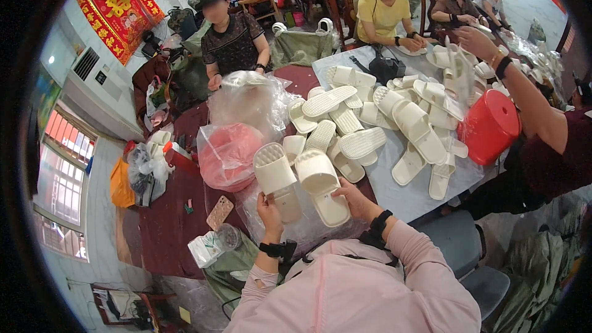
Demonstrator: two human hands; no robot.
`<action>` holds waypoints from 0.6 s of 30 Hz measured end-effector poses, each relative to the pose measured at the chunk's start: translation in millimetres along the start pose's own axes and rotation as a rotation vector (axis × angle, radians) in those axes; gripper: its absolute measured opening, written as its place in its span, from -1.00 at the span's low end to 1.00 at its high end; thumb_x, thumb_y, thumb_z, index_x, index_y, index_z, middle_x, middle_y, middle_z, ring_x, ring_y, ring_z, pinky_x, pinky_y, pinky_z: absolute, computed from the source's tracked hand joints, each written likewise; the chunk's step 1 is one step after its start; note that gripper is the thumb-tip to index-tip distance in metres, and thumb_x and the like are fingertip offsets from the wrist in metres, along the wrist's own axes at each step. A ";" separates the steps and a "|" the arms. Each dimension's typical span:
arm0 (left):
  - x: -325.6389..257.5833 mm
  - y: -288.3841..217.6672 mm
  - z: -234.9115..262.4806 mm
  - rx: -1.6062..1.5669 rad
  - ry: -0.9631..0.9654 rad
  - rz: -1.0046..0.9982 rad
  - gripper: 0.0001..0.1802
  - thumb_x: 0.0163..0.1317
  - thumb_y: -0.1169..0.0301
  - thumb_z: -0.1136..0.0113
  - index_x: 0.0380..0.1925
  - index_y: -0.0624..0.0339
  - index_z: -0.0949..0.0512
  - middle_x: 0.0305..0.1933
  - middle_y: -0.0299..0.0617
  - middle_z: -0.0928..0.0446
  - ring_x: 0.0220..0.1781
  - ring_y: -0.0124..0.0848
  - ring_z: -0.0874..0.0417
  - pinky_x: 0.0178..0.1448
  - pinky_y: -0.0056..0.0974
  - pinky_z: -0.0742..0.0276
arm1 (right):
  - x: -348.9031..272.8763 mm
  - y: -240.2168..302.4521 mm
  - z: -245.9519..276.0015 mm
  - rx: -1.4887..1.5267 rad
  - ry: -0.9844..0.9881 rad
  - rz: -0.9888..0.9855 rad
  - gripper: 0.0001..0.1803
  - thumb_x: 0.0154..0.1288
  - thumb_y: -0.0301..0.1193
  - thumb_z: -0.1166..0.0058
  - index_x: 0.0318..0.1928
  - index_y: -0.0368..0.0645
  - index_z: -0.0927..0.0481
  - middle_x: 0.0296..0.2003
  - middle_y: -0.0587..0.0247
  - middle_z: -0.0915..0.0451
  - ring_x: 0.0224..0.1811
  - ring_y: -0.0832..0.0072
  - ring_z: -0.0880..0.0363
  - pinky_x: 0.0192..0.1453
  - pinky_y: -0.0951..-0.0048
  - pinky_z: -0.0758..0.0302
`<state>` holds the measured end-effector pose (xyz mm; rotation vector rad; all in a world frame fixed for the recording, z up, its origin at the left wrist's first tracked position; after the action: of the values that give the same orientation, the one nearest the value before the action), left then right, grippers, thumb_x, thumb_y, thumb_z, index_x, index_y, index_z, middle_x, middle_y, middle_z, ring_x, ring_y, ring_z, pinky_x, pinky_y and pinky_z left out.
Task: Sorting white slipper components and placing them into a plastic bag.
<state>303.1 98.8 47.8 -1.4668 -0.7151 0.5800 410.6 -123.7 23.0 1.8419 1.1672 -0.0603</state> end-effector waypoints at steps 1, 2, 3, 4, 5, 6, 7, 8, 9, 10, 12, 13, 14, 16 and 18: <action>-0.1 5.1 0.2 -0.002 -0.018 0.043 -0.75 0.36 0.29 0.07 -0.20 0.28 -0.41 -0.29 -0.23 -0.52 -0.30 -0.51 -0.51 -0.23 -0.39 -0.44 | 1.5 6.2 -0.2 0.030 0.030 0.113 -0.36 -0.03 -0.64 0.06 0.17 -0.16 -0.21 -0.03 0.20 -0.41 -0.01 0.41 -0.44 0.06 0.34 -0.41; 0.3 10.0 1.7 -0.003 -0.040 0.084 -0.74 0.37 0.29 0.08 -0.19 0.29 -0.41 -0.28 -0.22 -0.53 -0.30 -0.50 -0.52 -0.22 -0.39 -0.46 | 4.9 3.0 2.6 0.028 0.031 0.113 -0.36 -0.03 -0.64 0.06 0.17 -0.16 -0.21 -0.03 0.20 -0.41 -0.01 0.41 -0.44 0.06 0.34 -0.41; 1.0 14.9 1.5 -0.004 -0.041 0.084 -0.74 0.37 0.29 0.08 -0.19 0.29 -0.41 -0.28 -0.22 -0.53 -0.30 -0.50 -0.52 -0.22 -0.39 -0.46 | 7.5 4.2 5.4 -0.015 0.035 0.164 -0.37 -0.01 -0.66 0.06 0.17 -0.16 -0.23 -0.03 0.20 -0.43 -0.01 0.39 -0.46 0.07 0.32 -0.42; 1.0 27.2 0.0 -0.056 -0.034 0.139 -0.76 0.36 0.31 0.07 -0.19 0.29 -0.42 -0.30 -0.22 -0.52 -0.32 -0.51 -0.50 -0.24 -0.40 -0.43 | 9.7 5.7 8.7 -0.058 0.038 0.215 -0.38 0.01 -0.67 0.07 0.18 -0.17 -0.25 -0.03 0.19 -0.45 -0.02 0.38 -0.48 0.08 0.31 -0.44; -0.2 41.4 2.1 -0.106 -0.035 0.195 -0.78 0.35 0.34 0.06 -0.19 0.30 -0.42 -0.31 -0.23 -0.51 -0.33 -0.52 -0.48 -0.26 -0.42 -0.40 | 12.9 3.1 6.9 -0.061 0.043 0.209 -0.38 0.01 -0.67 0.07 0.18 -0.17 -0.25 -0.03 0.19 -0.45 -0.02 0.38 -0.48 0.08 0.31 -0.44; -2.0 52.2 4.5 -0.107 -0.044 0.194 -0.78 0.35 0.34 0.06 -0.19 0.30 -0.42 -0.31 -0.23 -0.51 -0.33 -0.52 -0.48 -0.26 -0.42 -0.40 | 16.1 -3.6 8.5 -0.048 -0.011 0.142 -0.41 0.04 -0.67 0.05 0.16 -0.18 -0.27 -0.04 0.19 -0.46 -0.02 0.38 -0.48 0.08 0.31 -0.43; -6.9 72.1 -0.6 -0.098 0.017 0.313 -0.77 0.34 0.36 0.05 -0.15 0.30 -0.41 -0.29 -0.21 -0.52 -0.30 -0.50 -0.50 -0.24 -0.40 -0.42 | 18.3 -10.1 10.4 -0.035 -0.066 0.074 -0.44 0.06 -0.66 0.03 0.15 -0.20 -0.30 -0.05 0.18 -0.47 -0.02 0.38 -0.48 0.09 0.31 -0.42; -13.8 88.4 -7.9 -0.091 0.084 0.434 -0.76 0.33 0.37 0.05 -0.11 0.30 -0.41 -0.26 -0.19 -0.52 -0.28 -0.48 -0.51 -0.21 -0.39 -0.44 | 23.1 -15.0 14.4 -0.038 -0.065 0.069 -0.44 0.06 -0.66 0.03 0.15 -0.20 -0.30 -0.05 0.18 -0.47 -0.02 0.38 -0.48 0.09 0.31 -0.42; -15.2 89.1 -12.3 -0.092 0.084 0.434 -0.76 0.33 0.37 0.05 -0.11 0.30 -0.41 -0.26 -0.19 -0.52 -0.28 -0.48 -0.51 -0.21 -0.39 -0.44 | 30.7 -20.1 25.2 -0.101 -0.092 0.080 -0.43 0.07 -0.63 -0.01 0.16 -0.21 -0.28 -0.03 0.18 -0.45 -0.01 0.38 -0.46 0.08 0.32 -0.41; -26.6 105.2 -23.0 -0.076 0.170 0.666 -0.74 0.31 0.38 0.04 -0.07 0.30 -0.39 -0.25 -0.19 -0.52 -0.27 -0.46 -0.52 -0.20 -0.37 -0.45 | 36.1 -25.1 37.0 -0.164 -0.118 0.091 -0.42 0.08 -0.60 -0.05 0.17 -0.21 -0.26 -0.01 0.18 -0.44 0.01 0.38 -0.45 0.08 0.32 -0.41; -40.9 123.5 -24.2 -0.061 0.243 0.899 -0.71 0.29 0.39 0.02 -0.03 0.30 -0.38 -0.24 -0.18 -0.52 -0.25 -0.45 -0.53 -0.18 -0.36 -0.45 | 37.7 -24.5 47.2 -0.272 -0.172 0.153 -0.44 0.09 -0.55 -0.07 0.15 -0.21 -0.27 -0.03 0.14 -0.44 -0.02 0.32 -0.46 0.08 0.32 -0.39; -41.6 126.5 -26.1 0.147 0.416 0.850 -0.67 0.29 0.39 0.01 0.03 0.27 -0.33 -0.23 -0.17 -0.52 -0.27 -0.43 -0.55 -0.23 -0.32 -0.49 | 37.0 -20.6 53.4 -0.376 -0.228 0.220 -0.45 0.09 -0.50 -0.08 0.13 -0.20 -0.27 -0.04 0.10 -0.45 -0.05 0.26 -0.46 0.08 0.31 -0.38; -45.0 135.4 -25.0 0.352 0.579 0.794 -0.62 0.28 0.38 0.00 0.08 0.23 -0.28 -0.21 -0.16 -0.53 -0.28 -0.40 -0.57 -0.28 -0.28 -0.52 | 39.3 -26.4 57.4 -0.383 -0.217 0.212 -0.45 0.09 -0.50 -0.08 0.13 -0.20 -0.27 -0.04 0.10 -0.45 -0.05 0.26 -0.46 0.08 0.31 -0.38; -44.9 165.5 -7.8 0.354 0.583 0.661 -0.57 0.22 0.43 -0.05 0.11 0.17 -0.32 -0.21 -0.10 -0.55 -0.25 -0.37 -0.59 -0.25 -0.27 -0.52 | 35.2 -8.4 55.3 -1.440 -0.573 0.361 -0.33 -0.01 -0.45 -0.14 0.16 -0.23 -0.21 0.02 -0.09 -0.41 -0.03 0.06 -0.46 0.04 0.18 -0.41; -50.9 153.0 -15.2 0.807 0.802 0.431 -0.59 0.15 0.41 -0.13 0.04 0.16 -0.44 -0.23 -0.05 -0.58 -0.24 -0.31 -0.60 -0.21 -0.26 -0.51 | 42.2 -15.2 67.5 -1.319 -0.544 0.251 -0.34 -0.08 -0.39 -0.14 0.13 -0.19 -0.31 0.08 -0.18 -0.35 0.04 -0.06 -0.39 0.04 0.10 -0.39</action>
<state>291.6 56.8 -108.3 -0.9364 0.4497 0.4577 449.7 -141.1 -45.9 0.6795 0.3480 0.2770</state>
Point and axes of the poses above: each hand's wrist, its own x-axis towards the middle knuckle, its own z-axis out of the back of the hand, y = z × x, the point moved 8 cm from there along x, towards the middle knuckle
